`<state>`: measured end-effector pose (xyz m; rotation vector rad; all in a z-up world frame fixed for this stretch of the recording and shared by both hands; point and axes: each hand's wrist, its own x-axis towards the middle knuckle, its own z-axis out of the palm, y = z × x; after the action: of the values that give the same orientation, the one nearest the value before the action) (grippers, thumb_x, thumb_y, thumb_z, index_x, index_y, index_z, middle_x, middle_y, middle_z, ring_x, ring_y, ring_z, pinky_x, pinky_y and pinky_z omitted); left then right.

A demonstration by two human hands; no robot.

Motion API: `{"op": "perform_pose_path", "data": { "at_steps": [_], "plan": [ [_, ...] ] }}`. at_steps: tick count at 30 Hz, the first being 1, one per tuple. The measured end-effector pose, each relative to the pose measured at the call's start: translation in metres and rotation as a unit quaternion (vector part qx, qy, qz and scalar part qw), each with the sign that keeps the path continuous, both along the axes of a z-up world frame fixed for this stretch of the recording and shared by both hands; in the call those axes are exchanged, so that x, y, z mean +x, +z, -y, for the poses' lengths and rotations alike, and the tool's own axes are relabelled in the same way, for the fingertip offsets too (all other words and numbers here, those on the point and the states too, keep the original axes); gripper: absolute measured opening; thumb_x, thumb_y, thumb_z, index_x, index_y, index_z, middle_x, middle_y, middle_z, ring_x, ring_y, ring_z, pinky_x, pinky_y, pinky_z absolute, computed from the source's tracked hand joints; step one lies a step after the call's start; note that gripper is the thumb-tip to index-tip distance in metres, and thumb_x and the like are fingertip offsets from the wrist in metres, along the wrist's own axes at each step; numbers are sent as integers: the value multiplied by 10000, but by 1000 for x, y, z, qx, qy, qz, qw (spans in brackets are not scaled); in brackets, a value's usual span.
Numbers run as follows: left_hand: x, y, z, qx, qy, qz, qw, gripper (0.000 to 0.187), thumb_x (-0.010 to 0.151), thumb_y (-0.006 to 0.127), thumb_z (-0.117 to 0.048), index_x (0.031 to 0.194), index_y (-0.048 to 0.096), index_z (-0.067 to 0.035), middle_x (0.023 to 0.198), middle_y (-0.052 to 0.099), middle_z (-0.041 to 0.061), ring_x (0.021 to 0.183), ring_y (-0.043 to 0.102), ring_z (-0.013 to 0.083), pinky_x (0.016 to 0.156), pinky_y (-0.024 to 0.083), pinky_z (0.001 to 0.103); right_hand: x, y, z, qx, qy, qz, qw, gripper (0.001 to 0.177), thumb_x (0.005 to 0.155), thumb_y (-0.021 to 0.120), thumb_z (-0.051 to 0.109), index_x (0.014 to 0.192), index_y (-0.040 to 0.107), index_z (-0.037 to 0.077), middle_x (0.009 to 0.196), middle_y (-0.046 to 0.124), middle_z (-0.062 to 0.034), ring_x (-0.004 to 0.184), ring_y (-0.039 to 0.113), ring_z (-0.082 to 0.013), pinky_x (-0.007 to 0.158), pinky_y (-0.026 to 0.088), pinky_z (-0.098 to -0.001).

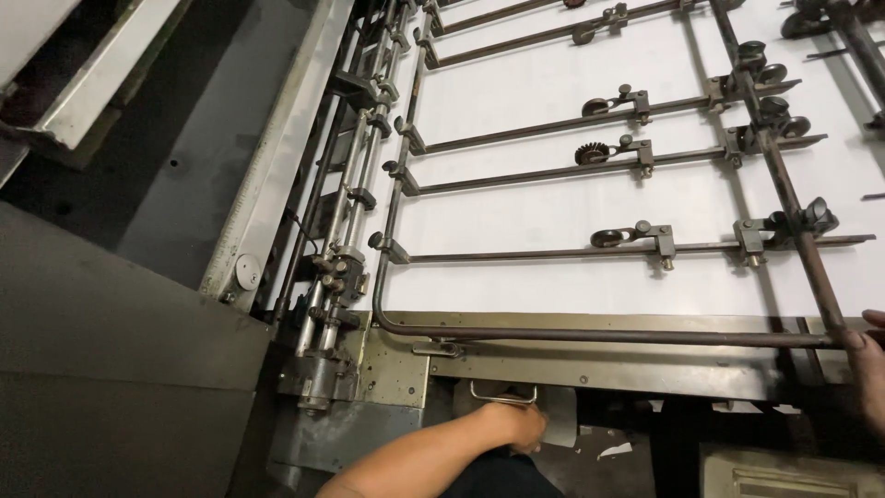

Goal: Operating and adjusting the feeding mechanism of an offset printing machine.

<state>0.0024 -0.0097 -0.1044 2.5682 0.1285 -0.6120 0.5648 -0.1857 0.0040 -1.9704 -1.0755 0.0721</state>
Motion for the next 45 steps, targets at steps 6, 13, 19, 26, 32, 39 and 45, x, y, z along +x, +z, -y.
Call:
{"op": "perform_pose_path", "data": {
  "at_steps": [6,13,19,26,32,39,45],
  "plan": [
    [-4,20,-1,-18,23,-23,999,524,878,728,-387,1132,696,70,1031,743,283,980,719,453,853,565,528,-31,28,6,-19,35,142,989,372,1226,553,329,1324,535,-30,1243,539,-185,1105,541,-228,1039,490,-353],
    [-7,32,-2,-16,23,-30,999,556,907,716,-400,1200,660,70,1096,715,306,1027,695,466,882,550,535,-121,106,-2,-27,0,79,997,455,1208,606,371,1404,512,-28,1139,583,-175,1000,573,-222,910,509,-365],
    [-8,40,-2,-10,20,-44,999,593,923,702,-416,1268,629,60,1172,698,311,1088,674,473,926,537,540,-154,134,-7,-25,-16,54,998,409,1174,588,323,1399,533,-14,1120,638,-168,933,622,-215,810,527,-345],
    [-11,51,-3,-22,32,-42,998,578,932,679,-405,1303,626,35,1236,676,299,1134,654,477,954,522,552,-208,183,-14,-39,-19,175,984,277,1172,627,195,1334,605,-29,1061,652,-164,933,648,-215,853,545,-321],
    [-8,46,-5,-24,20,-55,998,585,956,661,-410,1326,607,39,1232,668,310,1119,659,483,944,528,558,-248,217,-22,-26,-26,162,986,237,1151,694,147,1307,628,-19,1090,692,-177,944,686,-231,800,563,-334],
    [-8,45,-6,-27,10,-71,997,592,981,641,-416,1350,588,44,1228,659,322,1102,665,490,933,535,565,-243,217,-19,-44,-21,225,973,195,1152,731,116,1276,656,-15,1061,717,-161,960,703,-209,842,579,-308],
    [-12,63,-3,-1,11,-61,998,595,960,655,-432,1322,618,38,1212,683,311,1118,659,484,949,521,564,-250,219,-19,-17,-33,194,980,208,1148,760,120,1273,664,-16,1088,713,-153,918,693,-194,790,562,-292]
  ]
}}
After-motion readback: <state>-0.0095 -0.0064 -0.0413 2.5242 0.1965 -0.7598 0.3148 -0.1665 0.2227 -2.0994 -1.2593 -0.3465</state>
